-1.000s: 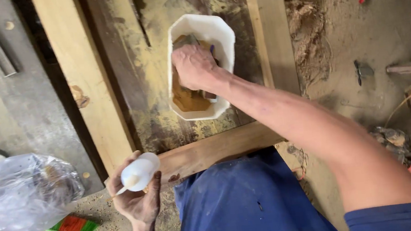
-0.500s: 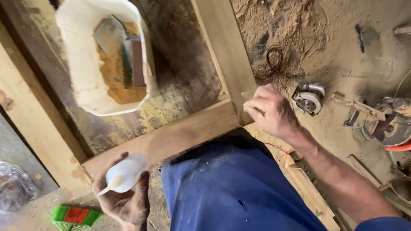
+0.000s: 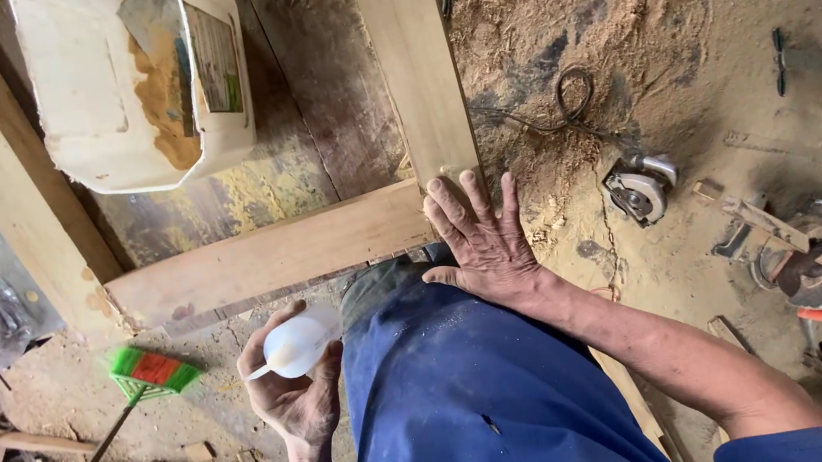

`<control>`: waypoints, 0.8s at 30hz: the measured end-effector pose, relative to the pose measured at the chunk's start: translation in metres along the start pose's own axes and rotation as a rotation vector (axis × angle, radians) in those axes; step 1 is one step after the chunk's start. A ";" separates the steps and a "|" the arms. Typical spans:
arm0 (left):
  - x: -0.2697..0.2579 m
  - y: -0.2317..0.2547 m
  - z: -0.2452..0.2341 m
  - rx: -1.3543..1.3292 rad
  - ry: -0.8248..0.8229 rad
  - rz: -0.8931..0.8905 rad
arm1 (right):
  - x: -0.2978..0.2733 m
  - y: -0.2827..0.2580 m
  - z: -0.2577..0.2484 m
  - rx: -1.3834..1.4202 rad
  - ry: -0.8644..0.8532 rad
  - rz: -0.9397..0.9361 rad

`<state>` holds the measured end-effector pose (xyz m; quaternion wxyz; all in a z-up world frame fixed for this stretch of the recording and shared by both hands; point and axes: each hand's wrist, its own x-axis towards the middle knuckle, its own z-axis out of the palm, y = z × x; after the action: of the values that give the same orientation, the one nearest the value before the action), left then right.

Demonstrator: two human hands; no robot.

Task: Apply glue to wooden planks and assemble them into a frame, checking for squareness and sanding the edges.

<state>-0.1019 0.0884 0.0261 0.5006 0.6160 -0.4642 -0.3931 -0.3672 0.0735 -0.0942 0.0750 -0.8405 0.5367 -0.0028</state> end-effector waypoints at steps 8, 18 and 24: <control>-0.002 -0.001 -0.004 -0.023 -0.030 0.014 | 0.032 0.006 -0.014 -0.010 -0.225 0.100; -0.013 -0.004 -0.002 -0.018 -0.057 -0.049 | 0.032 0.018 -0.015 0.074 -0.270 0.044; -0.013 -0.004 0.001 -0.025 -0.077 -0.087 | 0.014 0.016 -0.015 0.122 -0.218 0.004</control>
<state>-0.1053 0.1012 0.0226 0.4724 0.6136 -0.4509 -0.4438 -0.3770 0.0523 -0.0823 0.1840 -0.8286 0.5258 0.0560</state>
